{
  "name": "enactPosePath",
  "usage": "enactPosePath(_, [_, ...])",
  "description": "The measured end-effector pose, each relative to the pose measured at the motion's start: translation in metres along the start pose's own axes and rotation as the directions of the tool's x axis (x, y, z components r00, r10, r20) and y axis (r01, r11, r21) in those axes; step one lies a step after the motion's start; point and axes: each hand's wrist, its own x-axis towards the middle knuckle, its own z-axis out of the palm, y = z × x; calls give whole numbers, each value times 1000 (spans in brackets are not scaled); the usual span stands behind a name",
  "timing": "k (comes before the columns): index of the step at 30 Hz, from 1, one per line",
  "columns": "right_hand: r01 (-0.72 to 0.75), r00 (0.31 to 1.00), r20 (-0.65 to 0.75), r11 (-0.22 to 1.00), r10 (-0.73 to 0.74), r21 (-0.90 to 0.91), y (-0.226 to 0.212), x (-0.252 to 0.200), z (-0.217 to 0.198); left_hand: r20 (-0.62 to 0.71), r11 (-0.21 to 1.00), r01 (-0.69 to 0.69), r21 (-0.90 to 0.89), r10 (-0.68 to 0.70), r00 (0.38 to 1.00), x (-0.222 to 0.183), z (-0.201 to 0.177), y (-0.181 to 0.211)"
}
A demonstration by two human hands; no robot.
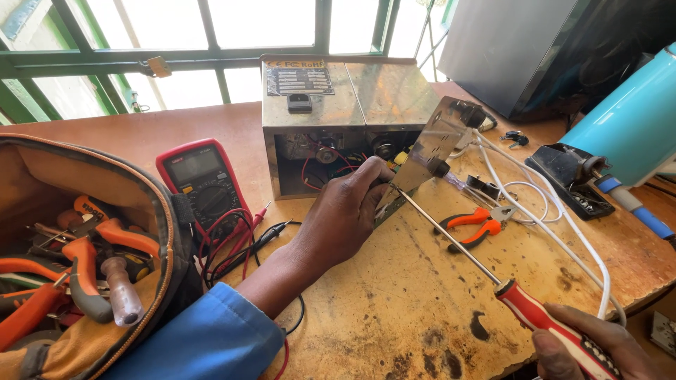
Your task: Removing a circuit board from a metal electronic enclosure using a screwdriver and hands.
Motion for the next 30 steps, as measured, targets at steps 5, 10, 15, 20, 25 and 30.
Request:
enactPosePath(5, [-254,967,28,957,253,138,22,50,5,39,1000,-10,12,9,999,2,-2,-3])
enactPosePath(10, [52,997,45,957,-68,284,40,57,-25,16,998,50,-41,-49,999,3,-5,-1])
enactPosePath(15, [-643,726,575,668,377,374,65,139,-30,19,995,95,37,-96,995,6,-5,-7])
enactPosePath(20, [135,990,-17,874,-143,466,77,89,-24,59,996,88,31,-90,994,8,-7,-5])
enactPosePath(25, [-44,999,19,885,40,463,15,39,-8,75,996,66,52,-70,995,10,-6,-7])
enactPosePath(30, [561,827,-201,793,-525,239,60,49,-8,82,991,85,104,-94,992,9,-4,-8])
